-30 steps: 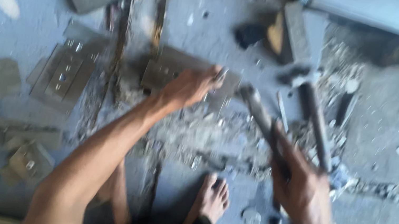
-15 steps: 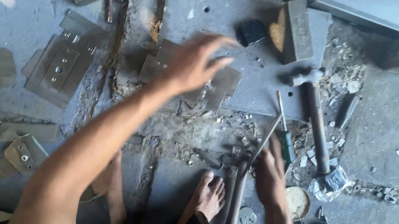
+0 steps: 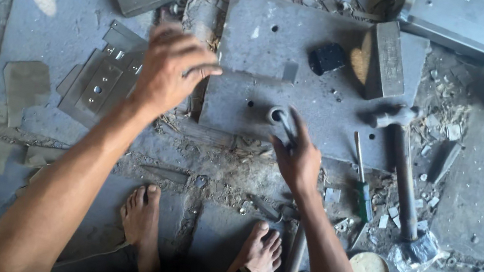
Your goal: The person assembles a metal plate with multiple holes and protrusions using a hammer and a metal punch. They position the punch over specific points on the plate and strike it repeatedly to drive components into place or adjust the metal. The person works on a concrete floor surrounded by other metal parts and tools.
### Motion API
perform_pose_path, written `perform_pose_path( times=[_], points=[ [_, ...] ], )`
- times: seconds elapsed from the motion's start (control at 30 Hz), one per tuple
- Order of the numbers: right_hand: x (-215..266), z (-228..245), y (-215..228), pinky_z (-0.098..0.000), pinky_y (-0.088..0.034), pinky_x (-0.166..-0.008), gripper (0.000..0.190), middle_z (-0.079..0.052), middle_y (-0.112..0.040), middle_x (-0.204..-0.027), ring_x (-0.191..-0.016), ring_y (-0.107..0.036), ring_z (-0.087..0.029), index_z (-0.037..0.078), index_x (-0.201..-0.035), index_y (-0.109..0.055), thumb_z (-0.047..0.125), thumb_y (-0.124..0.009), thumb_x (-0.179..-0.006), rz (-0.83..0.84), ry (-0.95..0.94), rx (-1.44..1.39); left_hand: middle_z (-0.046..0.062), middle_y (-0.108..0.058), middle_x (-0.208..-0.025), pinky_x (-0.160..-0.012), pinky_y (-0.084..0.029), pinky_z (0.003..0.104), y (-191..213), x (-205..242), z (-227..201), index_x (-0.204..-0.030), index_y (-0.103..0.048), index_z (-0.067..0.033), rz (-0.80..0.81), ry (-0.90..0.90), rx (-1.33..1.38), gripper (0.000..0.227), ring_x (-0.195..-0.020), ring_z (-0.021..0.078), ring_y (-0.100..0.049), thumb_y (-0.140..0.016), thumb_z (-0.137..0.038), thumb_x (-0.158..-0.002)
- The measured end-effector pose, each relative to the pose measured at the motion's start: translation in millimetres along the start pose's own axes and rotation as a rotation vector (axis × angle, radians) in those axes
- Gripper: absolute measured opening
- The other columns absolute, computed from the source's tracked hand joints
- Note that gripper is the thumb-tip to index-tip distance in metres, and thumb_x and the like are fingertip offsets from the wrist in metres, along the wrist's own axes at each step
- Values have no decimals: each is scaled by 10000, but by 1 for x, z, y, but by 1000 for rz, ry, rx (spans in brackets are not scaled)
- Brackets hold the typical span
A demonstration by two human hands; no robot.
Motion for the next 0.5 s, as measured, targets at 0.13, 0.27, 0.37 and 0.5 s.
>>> perform_pose_path(
  times=[0.13,0.27,0.37,0.5],
  points=[
    [-31,-7,-21,-413,-570,-571,474,-130,-768,-834,-686,-741,-272,291,-1431,-591,348,-742,-985,62,31,339,21,-735,-1051,-1064,-482,389,-57,49,1,-1026,-796,-166,-82,-15,-64,153,-1036,180,-650,-799,-35,-948],
    [-15,-53,32,-342,-598,-559,499,-131,-776,-963,-739,-767,-235,193,-1387,-580,310,-750,-933,-155,91,273,65,-733,-1201,-1160,-451,418,-111,101,-13,-1088,-788,-146,112,-133,-132,249,-1160,214,-646,-750,-1,-889],
    [-6,-86,73,-336,-495,-482,339,-111,-762,-911,-650,-677,-176,135,-1368,-655,214,-685,-1040,-160,-42,300,88,-725,-1257,-1177,-406,450,-123,114,-10,-1085,-791,-132,257,-108,-148,347,-1206,245,-635,-688,61,-815],
    [19,-59,126,-296,-465,-520,208,-76,-677,-866,-664,-592,-116,44,-1245,-696,128,-684,-1055,-278,67,211,50,-654,-1375,-1276,-343,497,-127,112,-11,-1209,-737,-163,485,-54,-103,349,-1322,228,-590,-644,28,-933]
  ],
)
Point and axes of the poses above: each hand's wrist, its own x-axis away from the middle knuckle, its own y-axis out of the back of the hand, z = x × y, the point moved 7 cm from there along -x, towards the middle knuckle
